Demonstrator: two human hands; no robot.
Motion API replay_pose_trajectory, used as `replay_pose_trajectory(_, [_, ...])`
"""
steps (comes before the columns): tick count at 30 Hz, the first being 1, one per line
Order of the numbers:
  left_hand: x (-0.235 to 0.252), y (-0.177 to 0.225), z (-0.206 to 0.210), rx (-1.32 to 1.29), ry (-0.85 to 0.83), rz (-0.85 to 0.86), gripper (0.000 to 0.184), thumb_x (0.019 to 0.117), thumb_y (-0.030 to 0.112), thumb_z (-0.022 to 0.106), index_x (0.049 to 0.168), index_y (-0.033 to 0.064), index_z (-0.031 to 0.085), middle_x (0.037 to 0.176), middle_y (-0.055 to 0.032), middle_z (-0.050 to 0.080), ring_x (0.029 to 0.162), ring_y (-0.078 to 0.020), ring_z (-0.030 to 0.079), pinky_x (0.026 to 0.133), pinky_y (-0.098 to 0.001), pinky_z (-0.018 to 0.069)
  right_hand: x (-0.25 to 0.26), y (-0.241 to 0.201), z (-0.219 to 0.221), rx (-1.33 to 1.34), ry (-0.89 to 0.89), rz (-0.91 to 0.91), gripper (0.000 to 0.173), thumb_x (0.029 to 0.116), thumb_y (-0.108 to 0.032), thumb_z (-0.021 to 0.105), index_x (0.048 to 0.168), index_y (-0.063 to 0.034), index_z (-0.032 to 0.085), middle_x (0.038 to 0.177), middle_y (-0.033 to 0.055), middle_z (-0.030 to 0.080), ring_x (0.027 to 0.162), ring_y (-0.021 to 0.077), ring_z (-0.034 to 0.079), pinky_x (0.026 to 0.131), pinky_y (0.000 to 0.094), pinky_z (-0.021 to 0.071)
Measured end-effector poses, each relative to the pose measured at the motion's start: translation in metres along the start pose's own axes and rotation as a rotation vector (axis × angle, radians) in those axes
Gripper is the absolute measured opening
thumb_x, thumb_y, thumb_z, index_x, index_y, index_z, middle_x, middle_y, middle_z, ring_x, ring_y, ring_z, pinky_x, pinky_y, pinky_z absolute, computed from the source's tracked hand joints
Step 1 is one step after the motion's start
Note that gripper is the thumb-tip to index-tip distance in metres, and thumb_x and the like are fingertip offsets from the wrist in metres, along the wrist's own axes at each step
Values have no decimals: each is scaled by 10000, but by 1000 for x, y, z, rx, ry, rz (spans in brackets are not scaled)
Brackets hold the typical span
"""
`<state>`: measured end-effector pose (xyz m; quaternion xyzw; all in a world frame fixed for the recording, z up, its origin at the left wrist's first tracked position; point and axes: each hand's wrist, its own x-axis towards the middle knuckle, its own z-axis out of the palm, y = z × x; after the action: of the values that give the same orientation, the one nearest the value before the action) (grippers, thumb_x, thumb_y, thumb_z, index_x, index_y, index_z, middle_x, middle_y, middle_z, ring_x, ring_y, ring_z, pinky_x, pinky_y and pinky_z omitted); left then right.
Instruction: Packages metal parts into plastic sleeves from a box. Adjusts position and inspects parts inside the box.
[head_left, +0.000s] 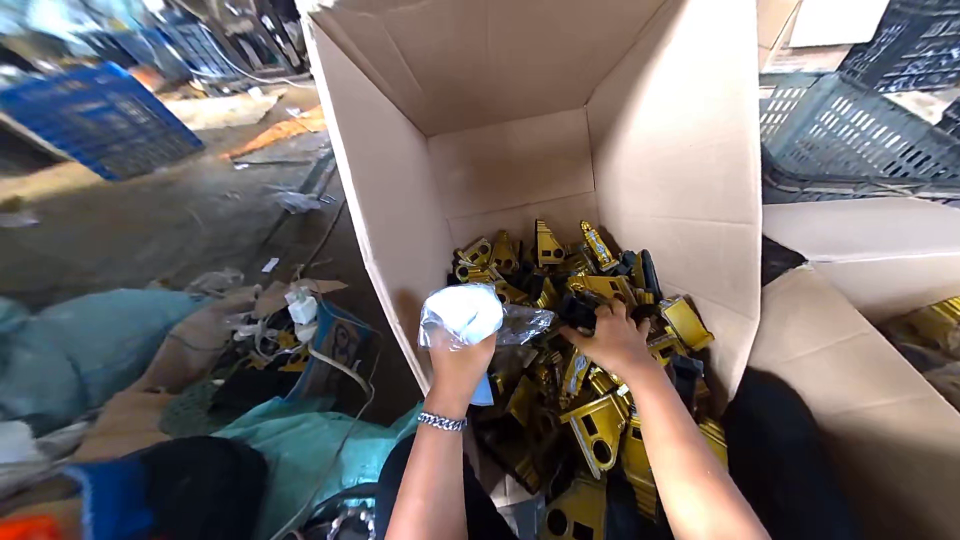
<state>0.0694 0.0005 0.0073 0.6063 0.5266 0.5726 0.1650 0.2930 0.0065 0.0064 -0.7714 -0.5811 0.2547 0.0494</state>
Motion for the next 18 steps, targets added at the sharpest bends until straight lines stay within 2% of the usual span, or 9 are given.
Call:
replay_pose_trajectory(2, [3, 1, -2, 13, 13, -8, 640, 778, 128, 833, 1249, -191, 539, 1133, -237, 673, 1071, -122, 656, 975, -254, 516, -16, 2, 3, -21, 35, 19, 1039, 837, -766, 629, 1459, 53, 486, 1633, 298, 232, 1469, 523, 273, 1158, 748, 64])
replay_pose_trajectory(4, [5, 3, 0, 9, 13, -1, 658, 773, 122, 835, 1257, -200, 526, 1139, -246, 667, 1076, -123, 652, 978, -248, 511, -20, 5, 6, -91, 14, 51, 1013, 833, -804, 586, 1392, 41, 567, 1653, 287, 183, 1503, 528, 178, 1143, 762, 44])
replay_pose_trajectory(7, [2, 3, 2, -4, -21, 7, 626, 779, 123, 833, 1243, -183, 545, 1122, -217, 679, 1060, -95, 656, 966, -235, 519, -15, 7, 12, -68, -6, -25, 713, 904, -605, 647, 1272, 5, 675, 1658, 213, 231, 1516, 459, 190, 1168, 724, 34])
replay_pose_trajectory(8, [1, 4, 1, -8, -31, -9, 626, 781, 121, 831, 1247, -182, 545, 1124, -218, 678, 1060, -96, 654, 966, -235, 515, -15, 10, 12, 48, 41, -59, 617, 898, -528, 698, 1208, 5, 708, 1646, 194, 275, 1508, 430, 233, 1188, 681, 87])
replay_pose_trajectory(10, [1, 5, -1, -38, -36, -34, 626, 778, 124, 828, 1241, -182, 539, 1108, -197, 678, 1045, -70, 652, 950, -212, 521, -20, 23, 14, 497, 258, -152, 448, 825, -311, 826, 1034, 71, 719, 1508, 230, 471, 1403, 388, 427, 1147, 566, 332])
replay_pose_trajectory(12, [0, 7, -1, -88, -44, -58, 626, 772, 130, 837, 1230, -174, 540, 1089, -159, 683, 1029, -32, 648, 939, -189, 525, -30, 32, 6, 1129, 352, -177, 309, 857, -107, 737, 1081, 83, 642, 1240, 146, 629, 1136, 203, 592, 955, 384, 506])
replay_pose_trajectory(14, [0, 8, 1, -138, -92, -93, 597, 776, 142, 844, 1213, -149, 559, 1063, -109, 696, 1001, -5, 655, 928, -178, 534, -36, 34, -11, 1603, 358, -247, 354, 887, -176, 610, 1201, -44, 517, 1024, 26, 678, 920, 117, 680, 821, 332, 591])
replay_pose_trajectory(16, [0, 7, 7, -191, -137, -106, 572, 773, 147, 846, 1194, -134, 581, 1044, -93, 709, 979, -22, 672, 928, -198, 548, -39, 36, -31, 1696, 423, -436, 567, 834, -173, 727, 1296, -73, 413, 1081, 34, 669, 947, 147, 701, 836, 351, 621])
replay_pose_trajectory(18, [-2, 7, 13, -253, -155, -128, 547, 761, 135, 844, 1175, -113, 587, 1024, -73, 714, 964, -35, 684, 918, -214, 563, -44, 39, -46, 1524, 429, -591, 641, 787, -161, 821, 1289, -79, 431, 1084, 20, 685, 909, 167, 720, 791, 368, 646])
